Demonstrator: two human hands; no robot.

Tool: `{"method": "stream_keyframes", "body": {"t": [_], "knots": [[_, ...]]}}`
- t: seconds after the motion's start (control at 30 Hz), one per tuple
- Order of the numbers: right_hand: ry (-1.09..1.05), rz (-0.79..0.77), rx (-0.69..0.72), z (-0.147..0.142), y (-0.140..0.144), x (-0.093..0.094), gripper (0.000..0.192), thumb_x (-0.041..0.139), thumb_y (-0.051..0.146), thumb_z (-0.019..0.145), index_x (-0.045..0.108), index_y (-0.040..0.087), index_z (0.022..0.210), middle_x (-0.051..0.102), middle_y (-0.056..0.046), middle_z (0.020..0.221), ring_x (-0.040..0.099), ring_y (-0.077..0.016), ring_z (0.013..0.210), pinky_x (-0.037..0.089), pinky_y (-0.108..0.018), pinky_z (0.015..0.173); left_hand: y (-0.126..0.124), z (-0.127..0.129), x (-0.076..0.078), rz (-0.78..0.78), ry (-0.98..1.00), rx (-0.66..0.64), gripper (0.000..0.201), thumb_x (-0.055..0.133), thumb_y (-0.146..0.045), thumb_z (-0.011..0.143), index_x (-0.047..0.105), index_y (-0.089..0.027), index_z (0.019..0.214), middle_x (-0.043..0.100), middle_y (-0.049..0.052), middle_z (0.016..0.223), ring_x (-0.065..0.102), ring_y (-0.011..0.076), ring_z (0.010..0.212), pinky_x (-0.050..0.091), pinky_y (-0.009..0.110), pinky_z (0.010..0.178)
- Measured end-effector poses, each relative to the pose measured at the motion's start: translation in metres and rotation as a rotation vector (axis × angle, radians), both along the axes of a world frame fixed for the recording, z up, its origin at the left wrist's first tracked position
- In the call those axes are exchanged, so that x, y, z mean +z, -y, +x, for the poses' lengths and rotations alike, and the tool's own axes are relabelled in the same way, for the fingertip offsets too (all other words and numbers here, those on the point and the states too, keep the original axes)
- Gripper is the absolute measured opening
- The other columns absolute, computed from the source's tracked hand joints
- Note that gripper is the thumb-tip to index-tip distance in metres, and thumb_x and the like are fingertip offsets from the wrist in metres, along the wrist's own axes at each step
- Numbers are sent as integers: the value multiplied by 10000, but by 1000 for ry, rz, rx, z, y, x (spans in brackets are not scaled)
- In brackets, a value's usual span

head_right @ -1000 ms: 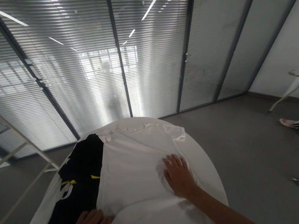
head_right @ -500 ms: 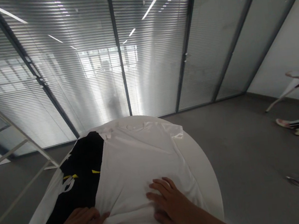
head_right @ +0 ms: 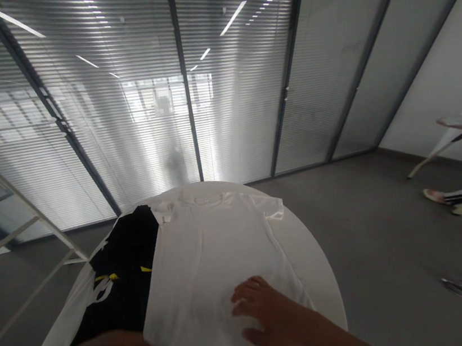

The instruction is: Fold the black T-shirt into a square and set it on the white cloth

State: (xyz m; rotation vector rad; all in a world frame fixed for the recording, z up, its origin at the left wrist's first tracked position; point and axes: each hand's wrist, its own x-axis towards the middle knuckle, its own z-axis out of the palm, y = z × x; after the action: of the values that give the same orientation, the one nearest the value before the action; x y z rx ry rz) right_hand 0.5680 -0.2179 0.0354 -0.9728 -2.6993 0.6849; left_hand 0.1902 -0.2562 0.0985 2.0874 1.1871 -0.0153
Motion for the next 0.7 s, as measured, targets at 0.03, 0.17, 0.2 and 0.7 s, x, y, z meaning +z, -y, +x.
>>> {"method": "stream_keyframes", "body": {"t": [0.03,0.17,0.2,0.7], "knots": [[-50,14,-56,-5,-13,-1,326,551,307,877,639,276,1190,631,-75,1247,532,-238,1217,346,-455,1078,-17,-3,5,0,11,42,406,460,-530,908,651,-369,1228,687,16,1156,648,205,985,487,296,851],[-238,-6,-266,-33,-85,-13,269,463,284,924,660,226,1097,672,-69,1108,612,-190,1034,459,-349,945,-109,-2,7,169,139,217,446,390,-492,944,675,-234,1170,707,52,1060,650,198,925,484,291,825],[-254,-2,-335,-43,-104,-17,288,454,276,924,647,220,1130,665,-73,1130,613,-190,1032,462,-347,941,-133,2,4,259,123,301,442,382,-467,945,678,-208,1146,705,67,1045,652,203,905,485,299,807],[126,318,-672,-114,-169,-72,465,350,420,974,475,287,1402,408,-92,1504,300,-270,1390,145,-493,1128,-279,6,-80,606,-152,869,434,441,-493,896,710,-200,1070,639,161,1113,570,358,1097,438,483,902]]}}
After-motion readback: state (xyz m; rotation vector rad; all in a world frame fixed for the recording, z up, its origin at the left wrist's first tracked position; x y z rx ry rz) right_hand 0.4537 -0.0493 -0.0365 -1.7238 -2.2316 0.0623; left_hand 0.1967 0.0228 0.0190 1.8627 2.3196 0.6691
